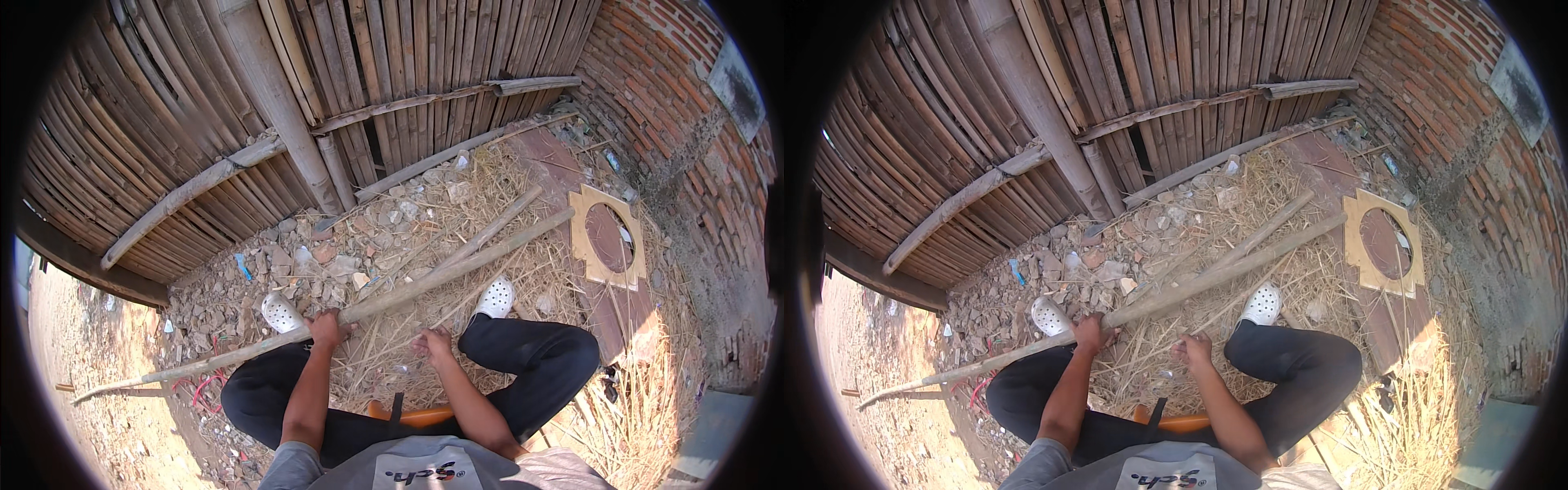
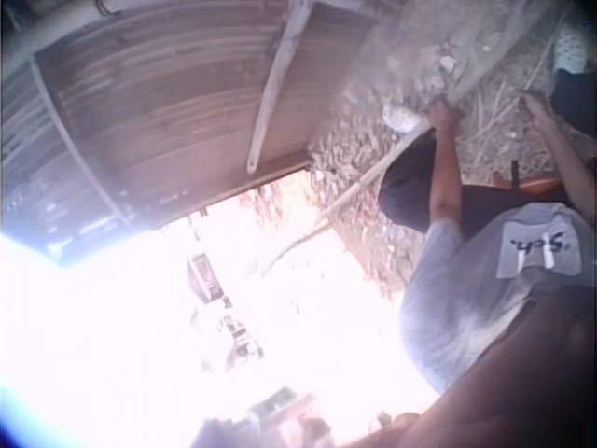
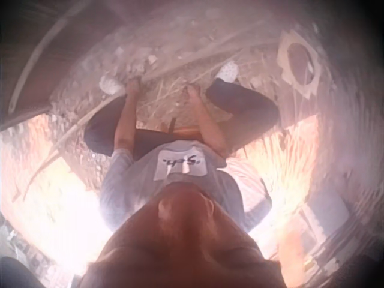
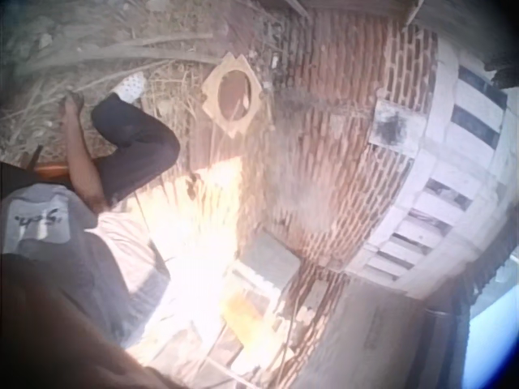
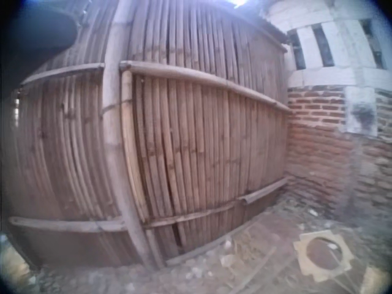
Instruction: The person sits on a low stool and uses a hand saw to cut a long bamboo pole resting between their legs. They saw through the pole, pause to separate the cut section, and then resume sawing at a new location on the remaining length.
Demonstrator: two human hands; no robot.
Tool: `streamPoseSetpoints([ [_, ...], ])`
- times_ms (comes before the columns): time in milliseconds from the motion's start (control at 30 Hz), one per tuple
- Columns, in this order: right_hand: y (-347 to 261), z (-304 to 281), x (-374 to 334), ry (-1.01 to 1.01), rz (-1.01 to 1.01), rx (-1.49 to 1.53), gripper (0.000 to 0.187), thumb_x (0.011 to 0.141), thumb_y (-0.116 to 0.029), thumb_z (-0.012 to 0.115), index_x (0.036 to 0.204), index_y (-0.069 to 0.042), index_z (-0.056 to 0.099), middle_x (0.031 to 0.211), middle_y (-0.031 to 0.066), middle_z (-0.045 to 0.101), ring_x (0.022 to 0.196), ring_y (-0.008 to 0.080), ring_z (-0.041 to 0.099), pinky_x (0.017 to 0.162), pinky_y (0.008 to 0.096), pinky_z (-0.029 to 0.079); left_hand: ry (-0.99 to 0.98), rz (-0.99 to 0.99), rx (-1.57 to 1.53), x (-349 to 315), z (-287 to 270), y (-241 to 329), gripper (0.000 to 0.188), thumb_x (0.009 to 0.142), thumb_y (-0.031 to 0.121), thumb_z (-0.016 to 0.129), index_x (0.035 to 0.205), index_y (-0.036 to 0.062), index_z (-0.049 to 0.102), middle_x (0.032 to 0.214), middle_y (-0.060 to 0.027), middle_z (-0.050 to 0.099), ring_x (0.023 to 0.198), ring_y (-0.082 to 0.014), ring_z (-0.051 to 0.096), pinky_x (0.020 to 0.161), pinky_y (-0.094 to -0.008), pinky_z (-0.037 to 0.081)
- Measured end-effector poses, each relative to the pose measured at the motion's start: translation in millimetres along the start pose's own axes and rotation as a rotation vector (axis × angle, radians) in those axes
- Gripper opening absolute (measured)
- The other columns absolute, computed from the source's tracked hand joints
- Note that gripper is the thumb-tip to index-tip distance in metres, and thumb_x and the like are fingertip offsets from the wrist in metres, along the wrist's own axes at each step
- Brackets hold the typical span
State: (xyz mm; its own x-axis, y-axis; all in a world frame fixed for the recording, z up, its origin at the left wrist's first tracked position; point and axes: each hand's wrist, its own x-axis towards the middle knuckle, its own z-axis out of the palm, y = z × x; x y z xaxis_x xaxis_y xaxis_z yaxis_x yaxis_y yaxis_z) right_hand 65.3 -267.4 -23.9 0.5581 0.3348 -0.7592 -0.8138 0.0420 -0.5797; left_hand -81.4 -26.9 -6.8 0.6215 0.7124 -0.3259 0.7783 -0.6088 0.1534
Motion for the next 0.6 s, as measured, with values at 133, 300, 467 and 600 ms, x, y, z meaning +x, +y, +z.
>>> streamPoseSetpoints([
  [133,-12,-4,-45,0.023,-0.176,0.006,0.019,0.088,-0.001,0.064,0.094,-0.005,0.046,0.077,0.0087,0.057,0.06,0.0233,0.066,0.053,0.035,0.058,0.0,-0.004,-0.056,24,-15,29,0.059,0.07,0.054,0.076,0.115,0.0176,0.065,0.115,-0.0035,0.067,0.117,-0.0237,0.054,0.102,-0.0609,0.025],
  [300,-39,-22,-57,0.002,-0.502,-0.079,0.019,0.089,-0.003,0.066,0.097,-0.004,0.048,0.077,0.0066,0.058,0.061,0.0211,0.066,0.054,0.0326,0.057,0.028,-0.001,-0.032,39,3,31,0.061,0.073,0.054,0.074,0.121,0.0189,0.061,0.118,-0.0048,0.065,0.121,-0.0238,0.051,0.102,-0.0597,0.025],
  [467,-102,-23,-37,-0.045,-0.331,-0.122,0.022,0.089,-0.004,0.066,0.1,-0.002,0.047,0.083,0.0105,0.061,0.066,0.0201,0.066,0.058,0.0321,0.057,0.26,-0.059,-0.142,16,-9,46,0.064,0.077,0.06,0.067,0.121,0.0148,0.062,0.118,-0.0095,0.065,0.121,-0.027,0.052,0.103,-0.0615,0.025],
  [600,-122,-8,-6,-0.296,-0.207,-0.09,0.03,0.089,-0.006,0.067,0.108,0.0,0.045,0.091,0.0139,0.061,0.07,0.0213,0.066,0.06,0.032,0.057,-0.191,0.044,-0.613,7,-30,34,0.064,0.083,0.065,0.059,0.112,0.008,0.066,0.1,-0.0122,0.069,0.097,-0.025,0.065,0.091,-0.0491,0.043],
])
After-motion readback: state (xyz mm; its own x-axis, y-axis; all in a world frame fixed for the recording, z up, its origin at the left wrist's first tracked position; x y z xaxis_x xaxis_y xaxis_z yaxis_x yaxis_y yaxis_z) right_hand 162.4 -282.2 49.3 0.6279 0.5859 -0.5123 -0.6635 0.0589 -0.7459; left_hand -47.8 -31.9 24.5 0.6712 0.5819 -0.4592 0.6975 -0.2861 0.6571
